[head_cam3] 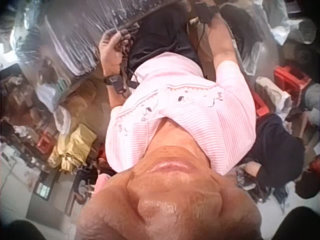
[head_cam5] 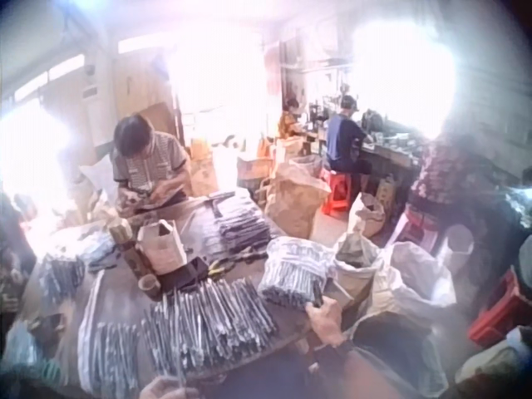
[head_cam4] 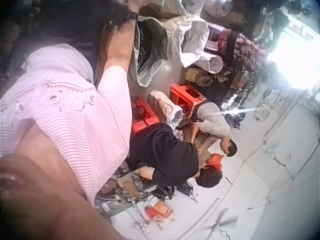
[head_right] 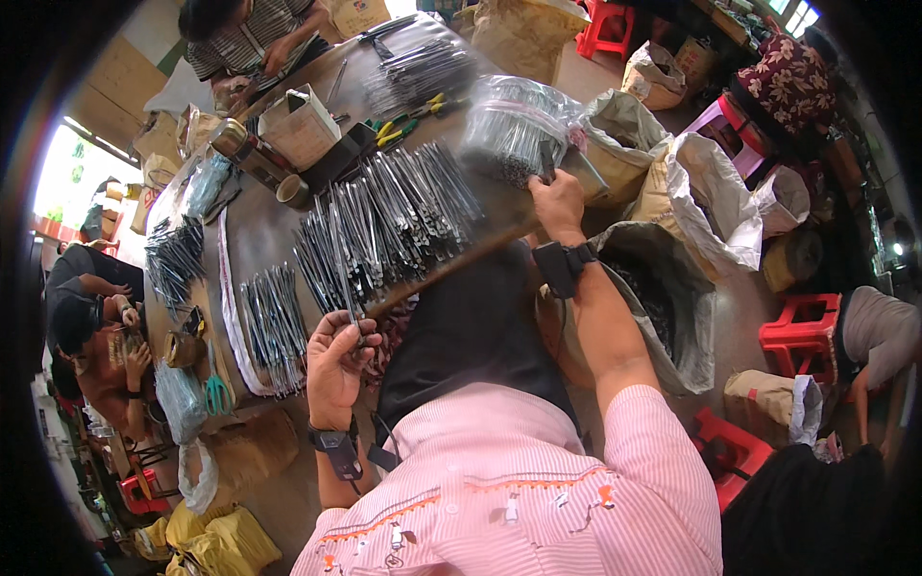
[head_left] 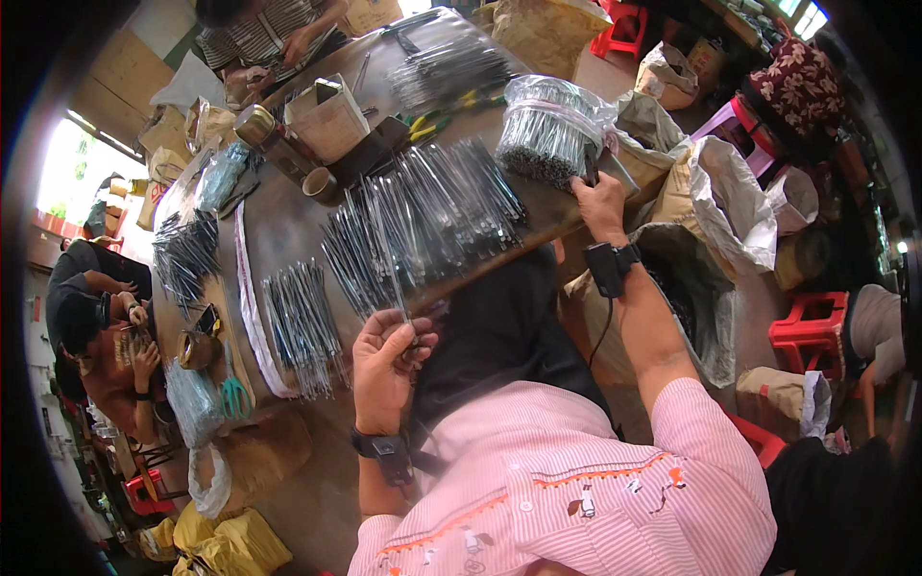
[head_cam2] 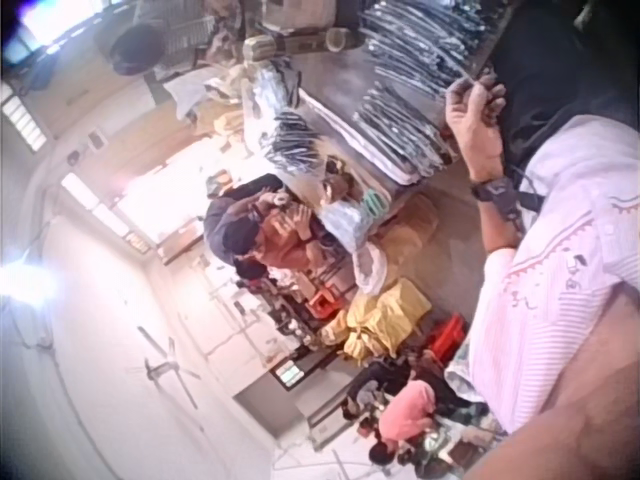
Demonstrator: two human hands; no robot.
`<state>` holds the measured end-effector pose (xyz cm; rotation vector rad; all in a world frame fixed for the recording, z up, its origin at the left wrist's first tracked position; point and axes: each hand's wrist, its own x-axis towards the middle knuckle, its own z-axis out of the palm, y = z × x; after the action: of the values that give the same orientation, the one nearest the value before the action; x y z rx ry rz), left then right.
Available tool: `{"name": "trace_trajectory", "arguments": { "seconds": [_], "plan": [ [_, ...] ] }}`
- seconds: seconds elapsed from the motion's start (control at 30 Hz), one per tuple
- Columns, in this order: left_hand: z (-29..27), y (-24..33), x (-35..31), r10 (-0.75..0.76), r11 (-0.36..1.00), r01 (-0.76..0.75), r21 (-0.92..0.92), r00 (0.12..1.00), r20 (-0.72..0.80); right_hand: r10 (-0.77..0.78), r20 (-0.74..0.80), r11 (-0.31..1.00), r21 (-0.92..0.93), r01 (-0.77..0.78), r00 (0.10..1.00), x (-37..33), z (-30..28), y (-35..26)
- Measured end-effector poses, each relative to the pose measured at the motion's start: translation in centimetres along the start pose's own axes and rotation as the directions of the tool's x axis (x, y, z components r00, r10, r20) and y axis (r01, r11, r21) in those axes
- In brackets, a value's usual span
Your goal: The person repeatedly picks up thin metal rods from a pile on the table, uses pliers to cut each rod to a shorter length, and places the cut pieces back on the table. The person also gathers and aligns a bundle of cut rods toward the end.
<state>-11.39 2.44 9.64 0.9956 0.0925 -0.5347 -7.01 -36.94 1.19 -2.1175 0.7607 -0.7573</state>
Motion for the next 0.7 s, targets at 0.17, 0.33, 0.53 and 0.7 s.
{"name": "trace_trajectory", "arguments": {
  "seconds": [0.17,0.33,0.53,0.7],
  "plan": [
    [-1.0,0.3,-1.1,0.041,0.999,-0.041,0.002,0.998,-0.048,0.362,0.356,0.509,0.698,-0.503,0.861,-1.3,-1.9,0.4],
    [-2.1,0.4,-1.5,0.016,1.000,-0.017,-0.022,0.998,-0.058,0.094,0.707,-0.097,0.707,-0.700,0.701,0.3,-3.9,1.3],
    [-1.5,-0.6,-1.2,0.005,0.998,-0.006,-0.061,1.000,-0.014,0.194,0.662,-0.134,0.749,-0.649,0.724,6.0,-1.9,2.5],
    [-1.7,-1.3,-0.7,-0.024,0.999,0.024,-0.042,1.000,-0.007,0.105,0.775,-0.010,0.627,-0.779,0.623,4.3,-2.2,3.5]
  ]
}}
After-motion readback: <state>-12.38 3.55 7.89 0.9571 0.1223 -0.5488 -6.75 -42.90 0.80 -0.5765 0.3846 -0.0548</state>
